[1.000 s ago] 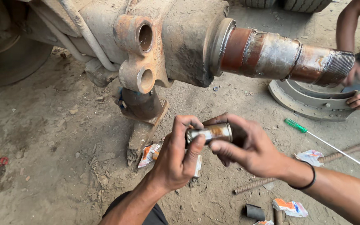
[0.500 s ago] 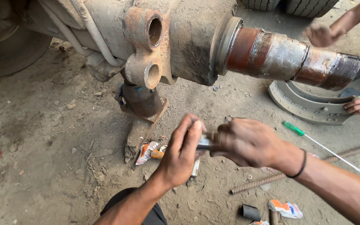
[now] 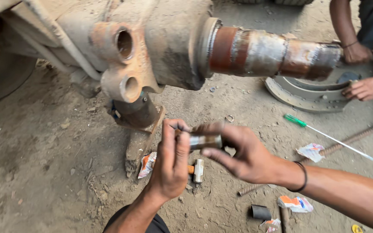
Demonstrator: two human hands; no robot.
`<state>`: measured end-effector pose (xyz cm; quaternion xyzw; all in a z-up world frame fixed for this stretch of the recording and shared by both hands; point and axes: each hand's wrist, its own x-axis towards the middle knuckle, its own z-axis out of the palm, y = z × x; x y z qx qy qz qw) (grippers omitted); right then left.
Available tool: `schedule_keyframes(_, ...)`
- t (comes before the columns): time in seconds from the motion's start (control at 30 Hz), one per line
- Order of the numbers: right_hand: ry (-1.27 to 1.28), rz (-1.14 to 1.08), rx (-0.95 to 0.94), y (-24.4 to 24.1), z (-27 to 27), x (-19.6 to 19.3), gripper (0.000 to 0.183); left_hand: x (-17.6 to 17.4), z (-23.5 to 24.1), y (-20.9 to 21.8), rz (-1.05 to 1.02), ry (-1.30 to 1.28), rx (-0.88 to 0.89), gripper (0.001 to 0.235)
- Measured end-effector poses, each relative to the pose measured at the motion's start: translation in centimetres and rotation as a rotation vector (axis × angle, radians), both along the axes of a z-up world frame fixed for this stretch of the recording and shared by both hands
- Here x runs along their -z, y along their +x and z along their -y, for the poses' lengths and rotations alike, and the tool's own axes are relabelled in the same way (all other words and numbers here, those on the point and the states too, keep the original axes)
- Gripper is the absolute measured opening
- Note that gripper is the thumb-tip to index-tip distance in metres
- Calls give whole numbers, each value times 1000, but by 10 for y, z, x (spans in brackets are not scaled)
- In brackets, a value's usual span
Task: The person prepares cylindrical metal bushings by inserting rubber sleeves and tapping them with a hammer. They then attempt to fit the bushings into a hole on a truck axle, using a hammer to drive one into place. Tools and parts are handled on the ground near the vehicle.
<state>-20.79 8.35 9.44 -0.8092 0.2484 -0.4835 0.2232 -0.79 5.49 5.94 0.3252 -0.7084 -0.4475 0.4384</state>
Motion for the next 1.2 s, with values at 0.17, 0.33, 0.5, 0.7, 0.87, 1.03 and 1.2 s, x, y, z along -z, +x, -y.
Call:
schedule_keyframes(0.17,-206,-553,119,-13,6,-24,30,9,-2,2,-53,-105,33,35)
schedule_keyframes(0.33,-841,-578,72,-28,15,-10,40,14,6,-1,-146,364,-26,32)
schedule_keyframes(0.5,-416,-420,72,-26,20,23,40,18,2,-5,-158,359,-130,25)
schedule_keyframes(0.7,434,47,-68,-11,13,40,47,17,-8,-3,74,-120,-183,17)
schedule_keyframes(0.87,1182,235,-279,-21,9,23,56,12,-10,-3,144,-554,15,27)
schedule_keyframes(1.03,491,35,93,-24,-7,9,46,10,-8,-7,-18,-234,-43,29)
schedule_keyframes(1.2,-122,-197,60,-30,-1,6,38,2,-2,-9,-147,-3,-71,29)
